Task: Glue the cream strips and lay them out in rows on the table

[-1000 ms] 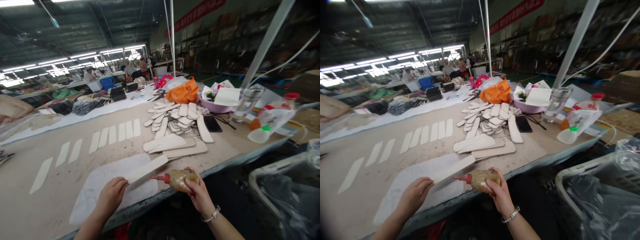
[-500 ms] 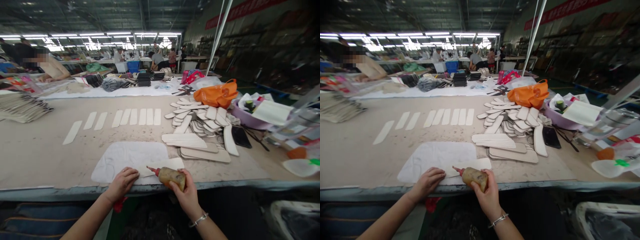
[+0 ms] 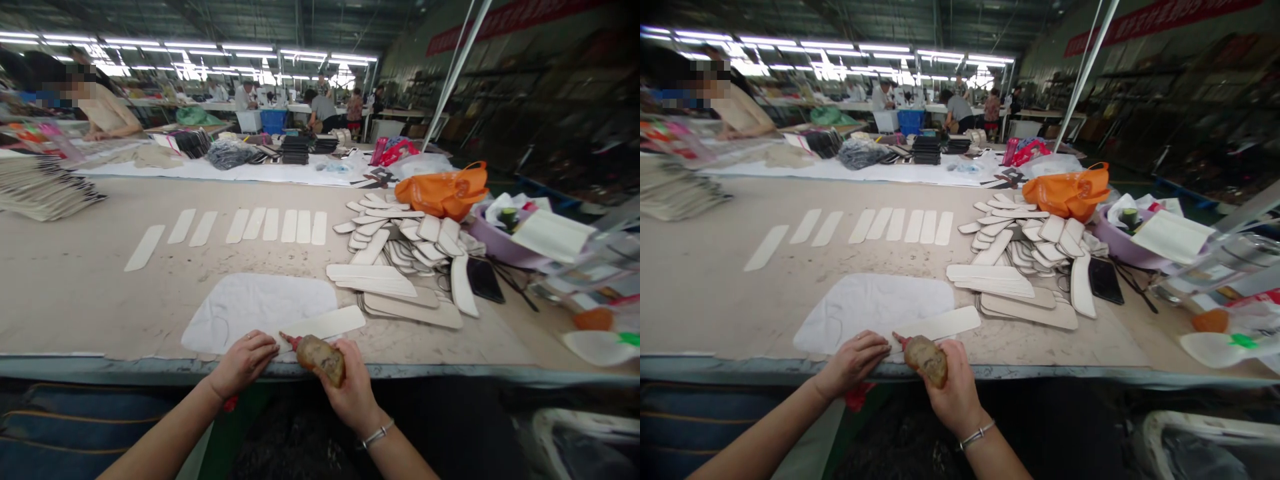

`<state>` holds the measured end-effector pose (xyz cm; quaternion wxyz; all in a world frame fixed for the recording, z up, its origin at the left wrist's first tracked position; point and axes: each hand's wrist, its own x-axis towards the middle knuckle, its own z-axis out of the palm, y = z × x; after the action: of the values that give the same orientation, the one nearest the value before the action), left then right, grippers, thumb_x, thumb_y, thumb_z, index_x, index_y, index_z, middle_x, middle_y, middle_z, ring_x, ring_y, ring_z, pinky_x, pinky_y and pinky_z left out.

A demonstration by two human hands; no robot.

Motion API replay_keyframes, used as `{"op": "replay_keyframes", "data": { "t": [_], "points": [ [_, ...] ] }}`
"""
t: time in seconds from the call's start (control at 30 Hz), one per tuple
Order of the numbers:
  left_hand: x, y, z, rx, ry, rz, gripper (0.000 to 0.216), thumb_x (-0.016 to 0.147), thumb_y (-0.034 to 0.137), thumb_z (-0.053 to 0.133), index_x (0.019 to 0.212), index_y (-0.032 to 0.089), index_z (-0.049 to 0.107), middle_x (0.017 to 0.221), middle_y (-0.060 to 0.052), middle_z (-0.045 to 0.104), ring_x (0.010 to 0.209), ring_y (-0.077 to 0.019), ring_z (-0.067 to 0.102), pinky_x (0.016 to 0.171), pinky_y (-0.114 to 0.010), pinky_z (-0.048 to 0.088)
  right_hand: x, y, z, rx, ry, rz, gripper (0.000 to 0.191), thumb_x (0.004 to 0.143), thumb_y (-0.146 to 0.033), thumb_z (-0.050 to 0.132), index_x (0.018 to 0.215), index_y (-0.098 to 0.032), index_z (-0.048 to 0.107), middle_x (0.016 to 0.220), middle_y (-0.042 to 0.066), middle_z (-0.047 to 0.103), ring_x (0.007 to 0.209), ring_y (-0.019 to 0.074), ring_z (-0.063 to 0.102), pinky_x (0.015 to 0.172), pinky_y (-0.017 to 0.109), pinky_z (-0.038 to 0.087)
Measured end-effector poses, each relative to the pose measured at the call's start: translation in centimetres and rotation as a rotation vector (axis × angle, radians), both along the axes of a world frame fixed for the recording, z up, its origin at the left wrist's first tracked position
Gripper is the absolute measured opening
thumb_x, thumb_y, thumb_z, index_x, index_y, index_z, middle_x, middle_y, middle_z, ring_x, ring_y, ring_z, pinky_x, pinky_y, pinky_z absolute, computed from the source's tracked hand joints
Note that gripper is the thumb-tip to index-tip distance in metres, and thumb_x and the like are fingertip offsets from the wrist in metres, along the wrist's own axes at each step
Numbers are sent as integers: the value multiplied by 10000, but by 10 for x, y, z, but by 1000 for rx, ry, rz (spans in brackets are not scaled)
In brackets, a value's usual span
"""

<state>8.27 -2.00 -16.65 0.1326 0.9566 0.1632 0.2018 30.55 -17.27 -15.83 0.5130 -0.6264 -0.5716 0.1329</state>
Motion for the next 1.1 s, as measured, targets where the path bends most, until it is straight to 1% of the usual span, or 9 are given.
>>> {"op": "replay_keyframes", "data": {
  "t": [0.07, 0.23, 0.4, 0.53, 0.7, 0.77, 0.87, 1.0, 1.1],
  "points": [
    [1, 0, 0, 6, -4, -6, 220, 865, 133, 514, 1045, 187, 629, 976, -76, 643, 901, -152, 558, 810, -288, 507, 5, -3, 0, 1, -20, -34, 368, 805, -263, 639, 1117, -203, 455, 1009, 86, 534, 948, 241, 540, 847, 424, 499],
    [2, 0, 1, 19, -22, -6, 209, 872, 161, 507, 1030, 191, 641, 945, -75, 653, 869, -147, 582, 793, -281, 523, 29, -17, 0, 3, -83, -179, 374, 797, -246, 624, 1123, -204, 446, 1046, 106, 523, 967, 251, 546, 846, 427, 507],
    [0, 5, -6, 37, -25, -20, 222, 861, 164, 519, 1043, 205, 640, 961, -73, 659, 881, -155, 600, 792, -278, 533, 57, -32, 0, -9, -137, -332, 343, 815, -273, 599, 1112, -207, 441, 1035, 101, 511, 975, 252, 535, 860, 443, 495],
    [-1, 8, -10, 55, -32, -23, 228, 859, 195, 524, 1051, 227, 643, 969, -67, 668, 894, -163, 613, 797, -281, 543, 76, -38, -1, -19, -176, -461, 349, 820, -314, 597, 1113, -206, 442, 1015, 99, 506, 948, 256, 531, 825, 448, 502],
    [-2, 8, -11, 58, -27, -21, 220, 850, 187, 539, 1042, 219, 642, 979, -69, 662, 912, -164, 606, 806, -275, 539, 89, -41, -1, -11, -229, -543, 358, 823, -334, 605, 1112, -198, 443, 1018, 105, 505, 949, 262, 522, 833, 464, 493],
    [-2, 7, -10, 56, -23, -14, 221, 847, 174, 542, 1042, 215, 638, 983, -68, 658, 912, -160, 600, 810, -272, 535, 88, -41, -1, 3, -239, -540, 358, 823, -326, 607, 1115, -196, 447, 1027, 109, 506, 958, 264, 519, 846, 472, 485],
    [0, 4, -6, 41, -27, 1, 207, 852, 172, 536, 1028, 213, 639, 959, -62, 660, 897, -150, 599, 799, -261, 531, 77, -38, 1, 31, -200, -484, 371, 815, -330, 621, 1117, -196, 452, 1026, 109, 516, 960, 266, 520, 843, 472, 480],
    [3, 0, 2, 22, -19, 9, 197, 867, 178, 513, 1005, 205, 651, 923, -68, 665, 865, -146, 604, 786, -270, 532, 49, -28, 5, 51, -91, -311, 385, 807, -324, 631, 1121, -202, 445, 1029, 103, 536, 966, 258, 537, 838, 451, 491],
    [3, -1, 3, 16, -9, 8, 204, 873, 183, 502, 1008, 199, 654, 919, -79, 664, 863, -153, 601, 782, -290, 532, 28, -19, 8, 59, -39, -168, 383, 797, -298, 644, 1111, -203, 448, 1037, 104, 531, 982, 254, 537, 858, 439, 491]
  ]
}}
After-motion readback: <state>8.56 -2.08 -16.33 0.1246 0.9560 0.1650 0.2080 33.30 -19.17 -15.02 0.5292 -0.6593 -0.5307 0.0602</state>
